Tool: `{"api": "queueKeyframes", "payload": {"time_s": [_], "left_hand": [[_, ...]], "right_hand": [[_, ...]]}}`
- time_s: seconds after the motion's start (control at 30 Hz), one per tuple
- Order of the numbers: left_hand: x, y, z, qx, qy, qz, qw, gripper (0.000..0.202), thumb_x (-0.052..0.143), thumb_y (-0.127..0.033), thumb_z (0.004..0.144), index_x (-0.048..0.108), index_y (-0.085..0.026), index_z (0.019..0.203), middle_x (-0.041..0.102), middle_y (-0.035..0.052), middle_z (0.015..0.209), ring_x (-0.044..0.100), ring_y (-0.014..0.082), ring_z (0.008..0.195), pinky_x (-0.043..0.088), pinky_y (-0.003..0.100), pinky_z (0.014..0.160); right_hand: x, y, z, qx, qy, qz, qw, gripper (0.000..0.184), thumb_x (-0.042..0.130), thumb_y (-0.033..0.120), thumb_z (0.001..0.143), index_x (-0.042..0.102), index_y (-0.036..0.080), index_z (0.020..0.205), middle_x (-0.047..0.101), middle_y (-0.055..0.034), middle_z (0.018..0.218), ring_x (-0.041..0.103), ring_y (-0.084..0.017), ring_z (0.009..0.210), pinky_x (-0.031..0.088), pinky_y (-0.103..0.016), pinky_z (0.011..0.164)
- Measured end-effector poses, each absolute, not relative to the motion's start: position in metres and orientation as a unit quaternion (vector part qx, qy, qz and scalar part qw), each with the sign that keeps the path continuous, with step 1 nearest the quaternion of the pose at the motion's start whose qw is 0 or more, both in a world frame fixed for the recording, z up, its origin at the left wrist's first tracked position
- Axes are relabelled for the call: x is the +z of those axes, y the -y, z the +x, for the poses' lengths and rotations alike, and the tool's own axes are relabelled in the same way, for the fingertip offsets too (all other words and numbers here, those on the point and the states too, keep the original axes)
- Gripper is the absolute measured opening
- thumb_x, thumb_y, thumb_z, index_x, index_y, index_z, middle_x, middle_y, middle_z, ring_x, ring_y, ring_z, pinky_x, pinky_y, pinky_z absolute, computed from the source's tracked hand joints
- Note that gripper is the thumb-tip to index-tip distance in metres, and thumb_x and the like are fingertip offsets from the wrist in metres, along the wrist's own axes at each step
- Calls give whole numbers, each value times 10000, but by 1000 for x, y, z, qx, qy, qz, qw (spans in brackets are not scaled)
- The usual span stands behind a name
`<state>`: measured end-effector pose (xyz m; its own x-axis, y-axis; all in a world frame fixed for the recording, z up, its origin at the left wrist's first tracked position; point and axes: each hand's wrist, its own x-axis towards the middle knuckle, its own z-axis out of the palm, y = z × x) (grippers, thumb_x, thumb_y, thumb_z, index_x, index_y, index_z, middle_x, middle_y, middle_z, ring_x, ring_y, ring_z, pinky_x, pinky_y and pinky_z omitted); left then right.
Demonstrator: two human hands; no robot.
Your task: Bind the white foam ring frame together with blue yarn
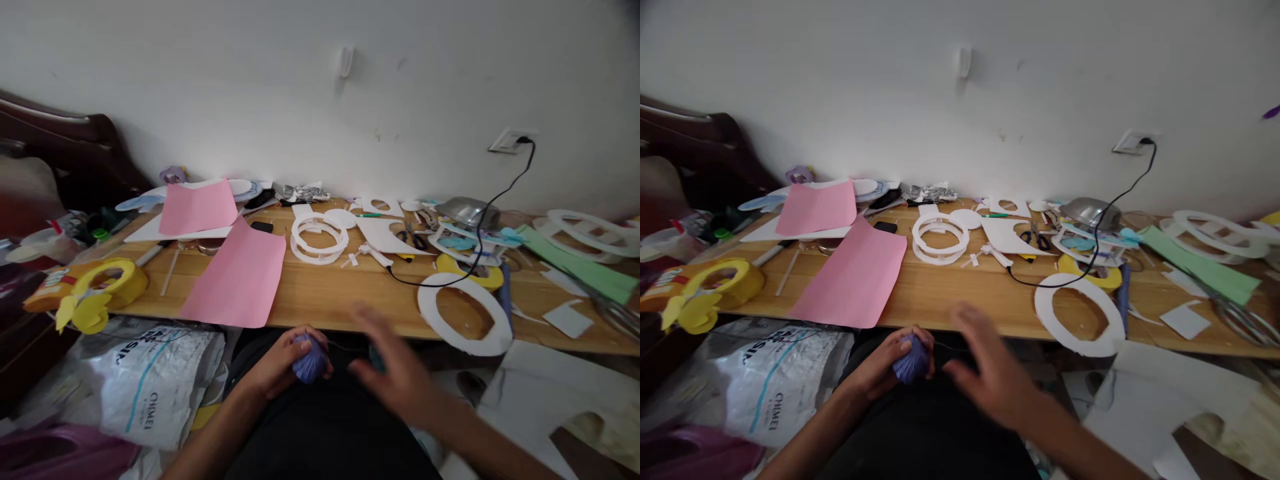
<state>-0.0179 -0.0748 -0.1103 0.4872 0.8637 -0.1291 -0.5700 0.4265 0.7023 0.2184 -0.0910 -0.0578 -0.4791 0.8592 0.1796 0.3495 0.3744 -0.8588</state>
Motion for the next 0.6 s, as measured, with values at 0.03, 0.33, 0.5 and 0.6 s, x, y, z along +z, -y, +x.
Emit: {"api": "queueKeyframes", "payload": {"time_s": [0.03, 0.33, 0.5, 0.6], "left_hand": [[-110, 77, -20, 433, -249, 307, 810, 400, 854, -426, 735, 711, -107, 929, 689, 84, 876, 704, 204, 749, 563, 296, 696], [-112, 88, -39, 457, -330, 308, 766, 464, 818, -489, 766, 711, -120, 1027, 707, 101, 952, 676, 196, 845, 557, 277, 766], [-114, 87, -31, 440, -369, 319, 754, 532, 912, -429, 650, 649, -157, 1024, 650, 49, 946, 665, 186, 804, 596, 303, 680], [-117, 82, -28, 480, -415, 286, 718, 487, 884, -437, 692, 618, -153, 984, 632, 29, 882, 673, 176, 766, 595, 299, 671]], "right_hand": [[-74, 80, 201, 420, 775, -372, 292, 776, 767, 496, 831, 426, 303, 1501, 429, -116, 1564, 427, -342, 1417, 400, -540, 1149], [-88, 76, 152, 398, 799, -378, 246, 613, 685, 512, 901, 511, 271, 1437, 683, -98, 1277, 670, -269, 1140, 531, -401, 984], [-98, 77, 179, 237, 840, -425, 240, 320, 479, 383, 1033, 745, 212, 1085, 765, -108, 905, 726, -262, 854, 552, -387, 793], [-101, 65, 202, 219, 856, -415, 218, 338, 444, 316, 1046, 718, 195, 1202, 777, -132, 987, 731, -272, 902, 543, -397, 814]]}}
